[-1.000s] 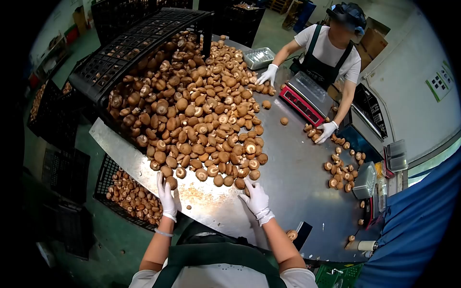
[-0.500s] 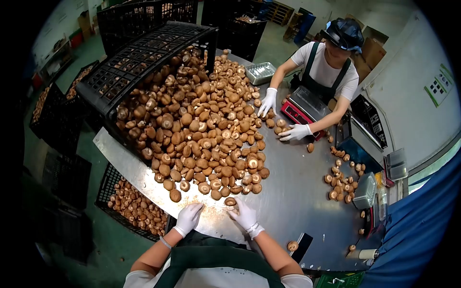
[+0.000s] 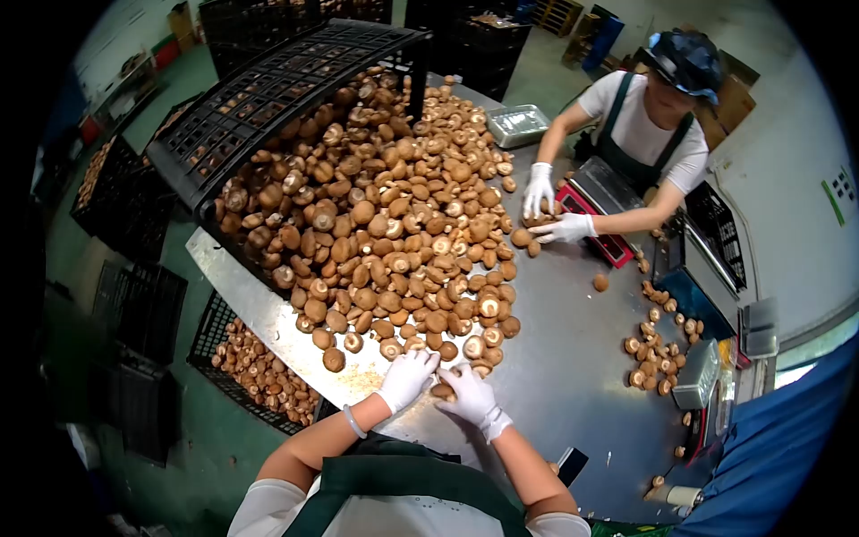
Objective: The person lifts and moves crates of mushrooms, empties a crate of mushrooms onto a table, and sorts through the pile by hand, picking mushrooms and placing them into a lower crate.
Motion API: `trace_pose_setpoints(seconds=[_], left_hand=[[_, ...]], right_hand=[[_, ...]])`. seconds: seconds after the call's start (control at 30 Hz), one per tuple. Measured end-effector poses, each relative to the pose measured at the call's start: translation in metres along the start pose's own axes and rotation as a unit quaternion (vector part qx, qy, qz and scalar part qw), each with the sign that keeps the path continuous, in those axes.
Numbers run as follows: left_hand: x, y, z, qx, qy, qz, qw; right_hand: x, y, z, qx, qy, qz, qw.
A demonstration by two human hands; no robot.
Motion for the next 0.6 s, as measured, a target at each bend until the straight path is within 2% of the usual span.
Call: trace_pose_setpoints(seconds=[0.03,0.1,0.13,0.17,0.2,0.23,0.3,0.33,0.43,0.47,0.5,0.53,0.6], left_hand=[[-0.001,-0.003,-0.003,0.007,-0.02,0.011,1.0],[-0.007,-0.011,-0.009,0.03,-0.071,0.013,0.997],[-0.006,-0.011,-0.009,0.025,-0.051,-0.005,0.998],[-0.011,-0.011,-0.008,0.035,-0.044,-0.002,0.998],[-0.009,-0.009,-0.008,0.037,-0.055,-0.02,0.998],[-0.008,-0.008,-0.01,0.039,-0.066,-0.04,0.996],[-0.022,-0.004,-0.018,0.021,-0.071,-0.062,0.995],[-0.035,0.003,-0.025,-0.016,-0.071,-0.089,0.993],[-0.061,0.043,-0.062,-0.118,-0.059,-0.169,0.977],[-0.073,0.06,-0.079,-0.142,-0.11,-0.205,0.962],[-0.085,0.073,-0.1,-0.203,-0.121,-0.241,0.941],[-0.09,0.091,-0.122,-0.269,-0.157,-0.287,0.906],[-0.084,0.132,-0.168,-0.391,-0.198,-0.426,0.791]], right_hand=[[0.007,0.008,-0.006,-0.009,0.005,0.004,1.0],[0.01,0.012,-0.013,-0.011,-0.075,-0.019,0.997],[0.017,0.014,-0.013,-0.021,-0.079,-0.019,0.997],[0.017,0.017,-0.016,-0.021,-0.128,-0.031,0.991],[0.017,0.018,-0.017,-0.02,-0.177,-0.042,0.983],[0.019,0.017,-0.017,-0.028,-0.179,-0.04,0.983],[0.023,-0.001,-0.02,0.038,-0.089,0.049,0.994],[0.017,-0.004,-0.02,0.027,-0.108,0.09,0.99],[0.005,0.0,-0.009,-0.023,-0.084,0.27,0.959],[0.019,0.004,-0.006,0.029,0.013,0.379,0.925],[0.02,0.013,0.0,0.027,0.014,0.38,0.925],[0.03,0.032,0.009,0.015,0.078,0.44,0.895],[0.041,0.083,0.033,-0.024,0.172,0.514,0.84]])
Point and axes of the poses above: each hand's wrist, its own z-axis towards the middle knuckle, its own x-axis out of the palm, y = z × x, the point moved 6 cm from there along z, towards the middle knuckle, and after that the axes turned 6 degrees about -x, right-handed, at the moved point
